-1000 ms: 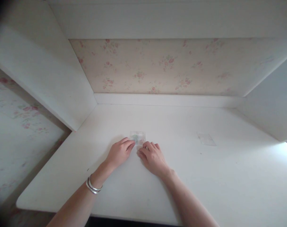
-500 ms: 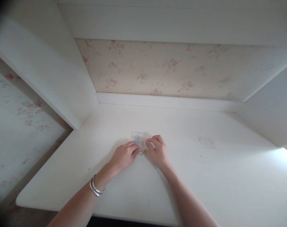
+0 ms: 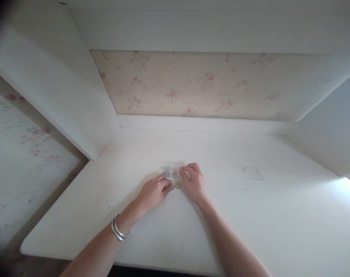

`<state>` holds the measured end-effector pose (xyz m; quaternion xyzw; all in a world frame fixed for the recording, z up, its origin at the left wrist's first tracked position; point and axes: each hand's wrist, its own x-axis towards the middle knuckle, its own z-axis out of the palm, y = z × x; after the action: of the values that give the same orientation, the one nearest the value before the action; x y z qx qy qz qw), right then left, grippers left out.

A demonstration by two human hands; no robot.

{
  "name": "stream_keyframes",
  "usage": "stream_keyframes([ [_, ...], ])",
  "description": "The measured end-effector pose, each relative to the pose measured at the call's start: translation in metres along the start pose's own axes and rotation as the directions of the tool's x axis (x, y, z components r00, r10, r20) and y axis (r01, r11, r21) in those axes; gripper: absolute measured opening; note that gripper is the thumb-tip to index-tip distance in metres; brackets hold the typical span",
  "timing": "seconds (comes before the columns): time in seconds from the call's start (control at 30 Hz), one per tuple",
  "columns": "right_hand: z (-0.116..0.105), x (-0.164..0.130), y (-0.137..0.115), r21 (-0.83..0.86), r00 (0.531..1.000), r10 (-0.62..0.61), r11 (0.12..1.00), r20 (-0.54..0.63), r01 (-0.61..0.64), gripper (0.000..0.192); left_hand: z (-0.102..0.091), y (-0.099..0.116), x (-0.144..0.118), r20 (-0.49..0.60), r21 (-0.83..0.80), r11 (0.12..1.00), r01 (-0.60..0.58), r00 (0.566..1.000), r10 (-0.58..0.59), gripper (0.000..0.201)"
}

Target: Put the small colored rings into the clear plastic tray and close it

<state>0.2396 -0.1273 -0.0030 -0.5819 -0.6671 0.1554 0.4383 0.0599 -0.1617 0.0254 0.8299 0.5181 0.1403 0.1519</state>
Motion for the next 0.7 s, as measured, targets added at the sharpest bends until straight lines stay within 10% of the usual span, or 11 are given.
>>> stream_keyframes([
  [0.37,-0.016,-0.016,-0.004,0.096,0.993,-0.063,0.994,0.099,0.053,0.022,0.002,0.000,0.010,-0.132,-0.249,0.968,0.018,0.990,-0.052,0.018],
  [0.7,-0.018,-0.029,-0.022,-0.101,0.863,-0.340,0.910,0.374,0.402,0.014,-0.014,0.017,0.047,-0.189,0.025,0.982,0.190,0.965,-0.182,0.020],
])
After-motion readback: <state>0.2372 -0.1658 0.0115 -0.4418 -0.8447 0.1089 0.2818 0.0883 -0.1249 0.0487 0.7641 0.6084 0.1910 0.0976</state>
